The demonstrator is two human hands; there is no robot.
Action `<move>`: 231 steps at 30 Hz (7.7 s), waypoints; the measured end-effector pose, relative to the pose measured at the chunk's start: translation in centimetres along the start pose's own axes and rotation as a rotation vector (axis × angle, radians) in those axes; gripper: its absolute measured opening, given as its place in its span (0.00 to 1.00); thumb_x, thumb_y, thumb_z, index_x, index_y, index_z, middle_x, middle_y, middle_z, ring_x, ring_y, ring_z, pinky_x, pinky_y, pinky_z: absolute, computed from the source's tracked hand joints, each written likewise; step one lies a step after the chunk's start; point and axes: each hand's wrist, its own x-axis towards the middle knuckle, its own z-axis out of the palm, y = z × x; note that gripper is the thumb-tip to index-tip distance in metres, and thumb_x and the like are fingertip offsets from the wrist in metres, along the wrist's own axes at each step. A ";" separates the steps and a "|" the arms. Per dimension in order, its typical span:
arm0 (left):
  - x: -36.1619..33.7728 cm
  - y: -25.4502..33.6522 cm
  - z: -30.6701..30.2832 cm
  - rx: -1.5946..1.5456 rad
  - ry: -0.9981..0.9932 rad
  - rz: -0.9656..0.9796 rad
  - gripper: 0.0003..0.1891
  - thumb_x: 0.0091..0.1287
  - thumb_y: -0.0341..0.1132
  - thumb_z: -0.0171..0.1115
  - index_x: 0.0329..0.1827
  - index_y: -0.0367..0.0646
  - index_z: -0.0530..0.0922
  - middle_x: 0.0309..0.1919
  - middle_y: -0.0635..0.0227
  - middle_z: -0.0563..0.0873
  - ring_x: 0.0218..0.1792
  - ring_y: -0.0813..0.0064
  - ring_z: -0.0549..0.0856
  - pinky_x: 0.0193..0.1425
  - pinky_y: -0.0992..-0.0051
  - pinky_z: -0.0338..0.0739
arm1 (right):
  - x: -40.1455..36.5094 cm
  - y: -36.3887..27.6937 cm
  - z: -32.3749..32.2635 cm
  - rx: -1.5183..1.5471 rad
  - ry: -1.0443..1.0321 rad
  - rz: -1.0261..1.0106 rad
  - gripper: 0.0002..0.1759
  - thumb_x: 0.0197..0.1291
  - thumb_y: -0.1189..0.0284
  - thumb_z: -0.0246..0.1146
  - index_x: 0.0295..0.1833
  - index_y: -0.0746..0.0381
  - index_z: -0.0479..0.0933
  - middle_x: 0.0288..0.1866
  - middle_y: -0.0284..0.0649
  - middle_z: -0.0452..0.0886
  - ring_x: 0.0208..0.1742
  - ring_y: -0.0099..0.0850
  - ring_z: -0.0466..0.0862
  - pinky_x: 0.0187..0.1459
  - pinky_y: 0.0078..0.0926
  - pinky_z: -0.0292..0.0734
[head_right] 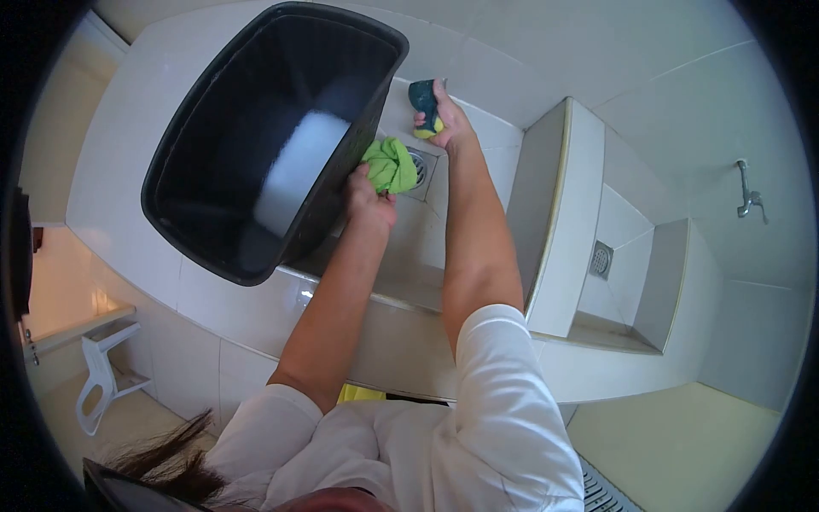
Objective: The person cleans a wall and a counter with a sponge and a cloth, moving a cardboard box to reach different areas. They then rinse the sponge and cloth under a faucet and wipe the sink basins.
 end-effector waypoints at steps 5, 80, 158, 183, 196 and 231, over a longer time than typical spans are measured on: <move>0.0 -0.1 0.0 -0.038 -0.033 0.004 0.08 0.62 0.45 0.52 0.41 0.58 0.74 0.34 0.79 0.78 0.30 0.80 0.70 0.28 0.78 0.59 | 0.6 -0.3 1.0 -0.652 0.442 -0.257 0.14 0.52 0.61 0.65 0.37 0.57 0.73 0.27 0.35 0.74 0.20 0.27 0.69 0.18 0.27 0.63; -0.8 1.0 0.3 0.025 -0.022 -0.006 0.12 0.65 0.43 0.47 0.46 0.51 0.74 0.40 0.72 0.79 0.33 0.76 0.73 0.32 0.76 0.65 | -10.1 13.7 -2.3 -1.772 0.348 0.326 0.24 0.40 0.62 0.70 0.45 0.61 0.76 0.39 0.46 0.81 0.40 0.34 0.82 0.44 0.31 0.77; -2.8 0.5 0.8 0.553 -0.283 0.438 0.21 0.60 0.32 0.57 0.56 0.33 0.70 0.49 0.58 0.78 0.50 0.68 0.77 0.55 0.71 0.68 | -11.3 16.9 -1.0 -2.213 -0.104 -0.027 0.15 0.55 0.72 0.54 0.49 0.60 0.76 0.49 0.50 0.77 0.53 0.45 0.75 0.54 0.39 0.69; -2.8 0.6 0.8 0.517 -0.284 0.460 0.13 0.58 0.31 0.57 0.43 0.31 0.74 0.41 0.59 0.80 0.41 0.72 0.78 0.48 0.73 0.70 | -24.0 5.7 -4.9 -2.975 -0.167 0.657 0.11 0.54 0.65 0.56 0.37 0.57 0.81 0.38 0.43 0.82 0.42 0.40 0.81 0.42 0.42 0.74; -2.3 0.3 0.7 0.487 -0.339 0.490 0.15 0.54 0.28 0.58 0.45 0.32 0.74 0.38 0.61 0.81 0.38 0.71 0.79 0.45 0.72 0.71 | -16.6 -7.6 -3.3 -3.496 0.360 0.172 0.10 0.54 0.68 0.54 0.35 0.52 0.82 0.39 0.33 0.82 0.41 0.29 0.79 0.42 0.32 0.65; -5.8 -2.2 0.0 1.912 -0.826 0.566 0.13 0.57 0.31 0.56 0.44 0.36 0.75 0.31 0.66 0.80 0.31 0.76 0.78 0.35 0.75 0.71 | -33.8 4.9 -2.3 -0.875 0.342 -0.240 0.12 0.58 0.70 0.51 0.44 0.61 0.77 0.38 0.31 0.79 0.38 0.23 0.79 0.37 0.23 0.75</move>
